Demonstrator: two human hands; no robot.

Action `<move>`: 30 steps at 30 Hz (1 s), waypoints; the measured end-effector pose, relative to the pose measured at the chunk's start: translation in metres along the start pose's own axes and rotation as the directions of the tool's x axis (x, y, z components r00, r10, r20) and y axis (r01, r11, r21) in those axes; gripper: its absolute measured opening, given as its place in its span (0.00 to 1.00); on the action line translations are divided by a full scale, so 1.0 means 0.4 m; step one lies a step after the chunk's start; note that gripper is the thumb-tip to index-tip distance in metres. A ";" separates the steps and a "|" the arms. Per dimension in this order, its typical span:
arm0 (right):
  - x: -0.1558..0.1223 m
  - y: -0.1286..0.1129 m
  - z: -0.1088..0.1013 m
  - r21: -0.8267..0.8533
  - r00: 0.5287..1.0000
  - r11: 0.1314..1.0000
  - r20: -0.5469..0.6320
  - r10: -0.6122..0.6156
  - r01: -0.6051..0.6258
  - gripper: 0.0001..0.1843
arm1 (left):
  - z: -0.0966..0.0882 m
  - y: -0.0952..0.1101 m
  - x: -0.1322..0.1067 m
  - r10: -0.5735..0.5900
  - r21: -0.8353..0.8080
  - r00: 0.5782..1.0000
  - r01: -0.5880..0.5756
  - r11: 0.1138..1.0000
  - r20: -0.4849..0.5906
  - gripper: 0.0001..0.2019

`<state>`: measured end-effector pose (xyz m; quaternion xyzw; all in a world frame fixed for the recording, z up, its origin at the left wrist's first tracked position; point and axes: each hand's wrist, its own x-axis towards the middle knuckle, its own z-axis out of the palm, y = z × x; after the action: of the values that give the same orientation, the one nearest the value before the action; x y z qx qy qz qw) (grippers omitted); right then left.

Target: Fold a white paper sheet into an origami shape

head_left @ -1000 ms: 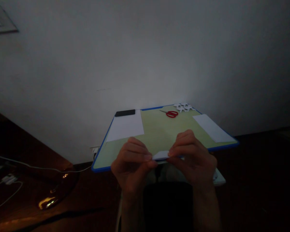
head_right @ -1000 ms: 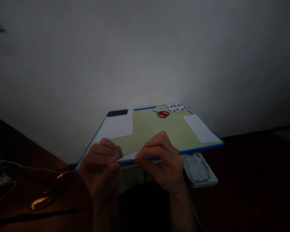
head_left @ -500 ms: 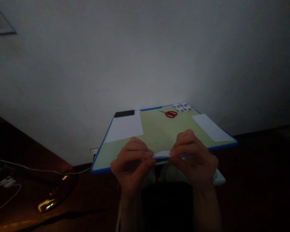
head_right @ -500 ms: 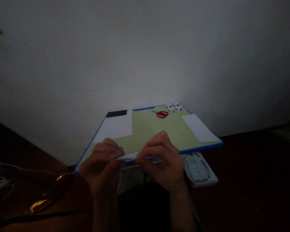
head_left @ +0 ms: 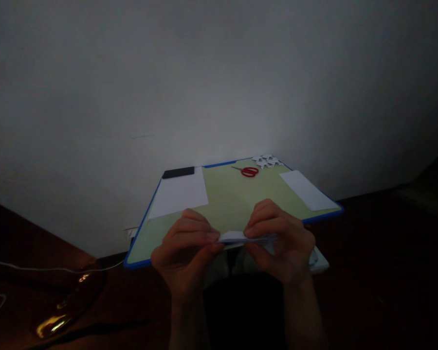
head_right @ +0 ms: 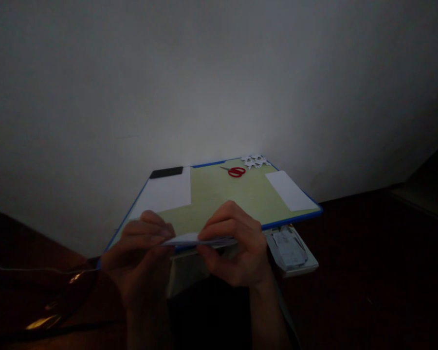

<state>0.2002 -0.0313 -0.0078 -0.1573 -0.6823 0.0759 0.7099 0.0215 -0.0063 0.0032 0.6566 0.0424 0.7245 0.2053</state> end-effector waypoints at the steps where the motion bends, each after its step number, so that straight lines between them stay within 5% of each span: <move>1: 0.000 0.000 0.000 0.002 1.000 1.000 0.004 0.002 -0.002 0.14 | -0.001 0.001 -0.001 -0.003 -0.005 1.000 0.003 1.000 0.004 0.10; 30: 0.024 -0.026 0.023 -0.244 0.988 0.960 -0.023 -0.150 0.140 0.13 | 0.022 0.011 0.001 -0.021 0.042 0.998 0.024 0.999 -0.061 0.04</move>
<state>0.1906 -0.0369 0.0047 -0.1934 -0.6814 -0.0633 0.7030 0.0289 -0.0121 0.0062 0.6380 0.0717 0.7407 0.1979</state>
